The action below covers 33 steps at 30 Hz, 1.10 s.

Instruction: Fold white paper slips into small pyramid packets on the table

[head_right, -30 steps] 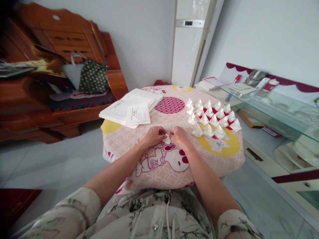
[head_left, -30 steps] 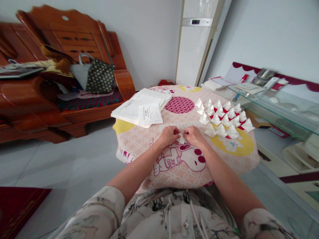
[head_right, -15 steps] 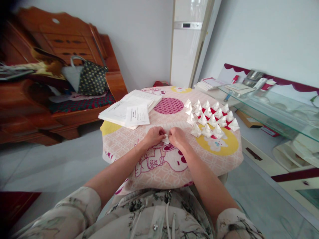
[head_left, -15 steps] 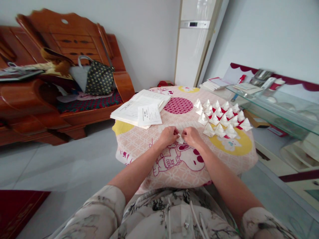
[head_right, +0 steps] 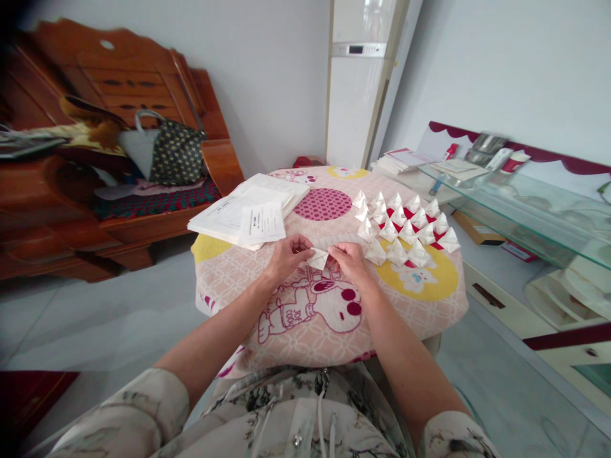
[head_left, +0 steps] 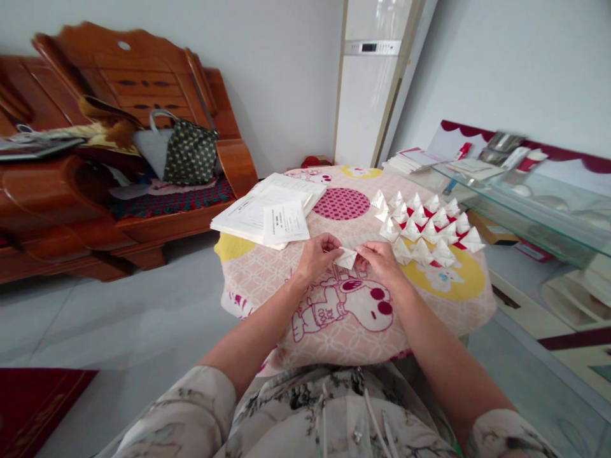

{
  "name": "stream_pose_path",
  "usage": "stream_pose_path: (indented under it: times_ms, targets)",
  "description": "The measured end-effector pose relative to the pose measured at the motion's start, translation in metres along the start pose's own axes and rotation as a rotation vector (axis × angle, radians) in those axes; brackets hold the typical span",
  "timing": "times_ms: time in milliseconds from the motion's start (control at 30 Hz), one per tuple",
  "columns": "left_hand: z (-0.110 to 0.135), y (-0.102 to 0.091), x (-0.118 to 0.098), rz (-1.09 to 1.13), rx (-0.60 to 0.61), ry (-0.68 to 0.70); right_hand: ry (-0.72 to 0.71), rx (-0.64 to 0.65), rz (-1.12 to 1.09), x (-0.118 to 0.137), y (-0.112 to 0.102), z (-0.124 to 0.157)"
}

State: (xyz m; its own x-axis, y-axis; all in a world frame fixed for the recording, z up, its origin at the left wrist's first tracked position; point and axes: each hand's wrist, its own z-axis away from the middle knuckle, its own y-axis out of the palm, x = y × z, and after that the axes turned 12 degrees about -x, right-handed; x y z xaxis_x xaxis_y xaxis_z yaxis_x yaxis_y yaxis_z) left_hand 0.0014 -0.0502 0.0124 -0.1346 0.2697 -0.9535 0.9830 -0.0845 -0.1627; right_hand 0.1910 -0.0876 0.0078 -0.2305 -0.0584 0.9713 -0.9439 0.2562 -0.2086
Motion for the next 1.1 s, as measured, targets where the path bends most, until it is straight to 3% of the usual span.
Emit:
stream_pose_path:
  times_ms: [133,333,567,900,1100]
  targets:
    - [0.003,-0.002,-0.005,0.070,-0.052,0.066,-0.008,0.025,-0.105,0.009,0.001,0.005]
    - [0.007,-0.002,-0.010,0.080,-0.059,0.130,-0.060,-0.005,-0.080,0.013,0.001,0.008]
    - [0.006,-0.001,-0.008,0.101,-0.033,0.073,-0.112,-0.015,-0.021,0.009,0.000,0.007]
    - [0.003,-0.002,-0.005,0.164,0.007,0.017,-0.075,-0.020,-0.086,0.004,0.001,0.008]
    - [0.005,-0.001,-0.006,0.176,0.055,0.000,-0.035,0.083,-0.088,0.004,0.004,0.009]
